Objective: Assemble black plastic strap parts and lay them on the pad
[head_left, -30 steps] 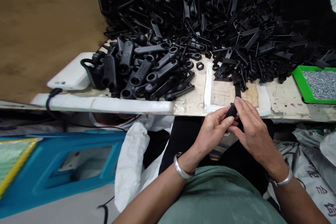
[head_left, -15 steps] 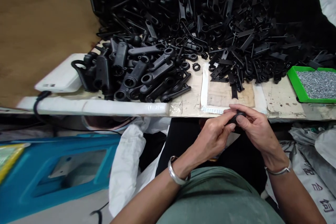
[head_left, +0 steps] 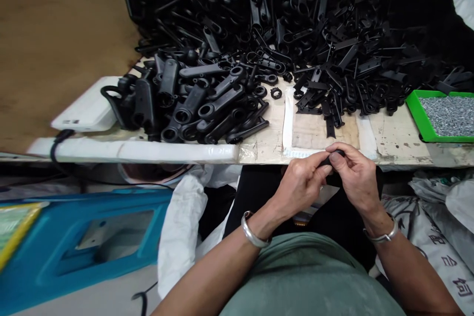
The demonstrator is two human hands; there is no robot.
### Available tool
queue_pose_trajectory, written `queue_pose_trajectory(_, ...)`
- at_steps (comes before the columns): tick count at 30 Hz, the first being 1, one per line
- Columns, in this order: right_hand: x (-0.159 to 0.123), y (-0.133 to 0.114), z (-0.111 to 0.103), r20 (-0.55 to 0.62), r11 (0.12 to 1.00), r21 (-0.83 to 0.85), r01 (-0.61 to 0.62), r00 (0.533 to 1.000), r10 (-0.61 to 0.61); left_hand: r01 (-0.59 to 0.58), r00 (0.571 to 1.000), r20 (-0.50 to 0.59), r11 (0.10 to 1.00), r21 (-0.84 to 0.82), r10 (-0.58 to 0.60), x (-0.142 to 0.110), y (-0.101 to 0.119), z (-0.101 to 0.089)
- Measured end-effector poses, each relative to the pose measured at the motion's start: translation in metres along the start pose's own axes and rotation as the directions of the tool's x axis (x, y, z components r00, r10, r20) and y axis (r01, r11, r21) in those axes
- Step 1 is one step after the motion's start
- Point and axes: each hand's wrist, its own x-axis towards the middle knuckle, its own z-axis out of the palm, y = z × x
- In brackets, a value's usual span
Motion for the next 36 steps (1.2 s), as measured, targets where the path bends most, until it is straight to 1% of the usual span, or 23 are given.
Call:
queue_pose_trajectory(2, 0.005, 0.002, -0.002, 0.064, 0.999, -0.012, -0.033, 0.997, 0.034, 0.139, 0.990, 0.059, 0.966, -0.219, -0.129, 0.002, 0.001, -0.001)
queue_pose_trajectory(4, 0.009, 0.002, -0.005, 0.098, 0.997, -0.061, -0.047, 0.994, 0.052, 0.272, 0.961, 0.156, 0.872, -0.406, -0.227, 0.004, 0.001, -0.001)
queue_pose_trajectory(7, 0.014, 0.000, -0.006, 0.081, 0.984, -0.178, -0.022, 0.996, 0.037, 0.402, 0.915, 0.263, 0.747, -0.530, -0.305, 0.006, 0.003, -0.003)
queue_pose_trajectory(9, 0.015, -0.002, -0.006, 0.084, 0.973, -0.229, -0.001, 0.996, 0.021, 0.429, 0.902, 0.303, 0.706, -0.563, -0.307, 0.006, 0.003, -0.004)
queue_pose_trajectory(11, 0.016, -0.001, -0.007, 0.103, 0.978, -0.211, -0.004, 0.994, 0.026, 0.439, 0.897, 0.329, 0.665, -0.604, -0.294, 0.006, 0.003, -0.006)
queue_pose_trajectory(13, 0.014, 0.001, -0.010, 0.108, 0.994, -0.101, -0.051, 0.992, 0.062, 0.446, 0.895, 0.327, 0.600, -0.664, -0.302, 0.005, 0.001, -0.008)
queue_pose_trajectory(14, 0.013, 0.003, -0.012, 0.092, 0.997, -0.034, -0.076, 0.993, 0.079, 0.441, 0.896, 0.315, 0.563, -0.699, -0.312, 0.005, 0.000, -0.009)
queue_pose_trajectory(16, 0.007, 0.005, -0.016, 0.007, 0.995, 0.056, -0.083, 0.997, 0.082, 0.404, 0.907, 0.263, 0.507, -0.761, -0.328, 0.004, -0.002, -0.010)
queue_pose_trajectory(18, -0.003, 0.006, -0.016, -0.110, 0.999, 0.025, -0.041, 0.993, 0.044, 0.336, 0.926, 0.188, 0.487, -0.806, -0.328, 0.002, -0.003, -0.009)
queue_pose_trajectory(20, -0.015, 0.005, -0.010, -0.164, 0.998, -0.059, 0.015, 0.986, -0.025, 0.267, 0.939, 0.113, 0.482, -0.834, -0.325, 0.001, -0.002, -0.006)
queue_pose_trajectory(22, -0.026, 0.005, 0.001, -0.128, 0.990, -0.123, 0.074, 0.988, -0.090, 0.220, 0.945, 0.062, 0.482, -0.848, -0.321, -0.002, 0.000, -0.001)
queue_pose_trajectory(24, -0.033, 0.006, 0.011, -0.079, 0.980, -0.159, 0.123, 0.987, -0.137, 0.203, 0.951, 0.047, 0.501, -0.842, -0.306, -0.005, 0.001, 0.004)
queue_pose_trajectory(25, -0.033, 0.007, 0.013, -0.062, 0.974, -0.177, 0.140, 0.986, -0.153, 0.202, 0.955, 0.044, 0.536, -0.819, -0.293, -0.007, 0.001, 0.005)
queue_pose_trajectory(26, -0.033, 0.008, 0.013, -0.051, 0.967, -0.201, 0.156, 0.984, -0.170, 0.188, 0.961, 0.018, 0.603, -0.775, -0.275, -0.009, 0.001, 0.005)
queue_pose_trajectory(27, -0.031, 0.008, 0.010, -0.040, 0.956, -0.230, 0.181, 0.980, -0.195, 0.152, 0.968, -0.039, 0.702, -0.696, -0.247, -0.011, 0.001, 0.003)
queue_pose_trajectory(28, -0.029, 0.007, 0.005, -0.024, 0.939, -0.266, 0.217, 0.972, -0.232, 0.092, 0.974, -0.120, 0.818, -0.568, -0.193, -0.013, 0.001, 0.000)
queue_pose_trajectory(29, -0.026, 0.006, -0.001, 0.003, 0.915, -0.305, 0.265, 0.961, -0.278, 0.015, 0.975, -0.199, 0.924, -0.383, -0.099, -0.014, 0.000, -0.003)
queue_pose_trajectory(30, -0.024, 0.004, -0.009, 0.041, 0.883, -0.343, 0.321, 0.944, -0.327, -0.065, 0.970, -0.241, 0.985, -0.157, 0.026, -0.015, 0.000, -0.007)
queue_pose_trajectory(31, -0.022, 0.002, -0.016, 0.092, 0.850, -0.368, 0.378, 0.924, -0.371, -0.143, 0.963, -0.220, 0.987, 0.069, 0.155, -0.016, 0.000, -0.011)
queue_pose_trajectory(32, -0.020, -0.001, -0.022, 0.145, 0.822, -0.377, 0.427, 0.904, -0.403, -0.213, 0.957, -0.138, 0.943, 0.255, 0.254, -0.016, 0.000, -0.015)
queue_pose_trajectory(33, -0.019, -0.003, -0.027, 0.196, 0.805, -0.369, 0.464, 0.886, -0.421, -0.277, 0.950, -0.028, 0.884, 0.376, 0.310, -0.015, 0.001, -0.017)
queue_pose_trajectory(35, -0.018, -0.006, -0.032, 0.236, 0.815, -0.329, 0.478, 0.877, -0.419, -0.355, 0.934, 0.137, 0.816, 0.456, 0.330, -0.013, 0.001, -0.018)
queue_pose_trajectory(36, -0.018, -0.005, -0.032, 0.217, 0.839, -0.300, 0.453, 0.889, -0.403, -0.365, 0.931, 0.172, 0.815, 0.450, 0.322, -0.011, 0.001, -0.017)
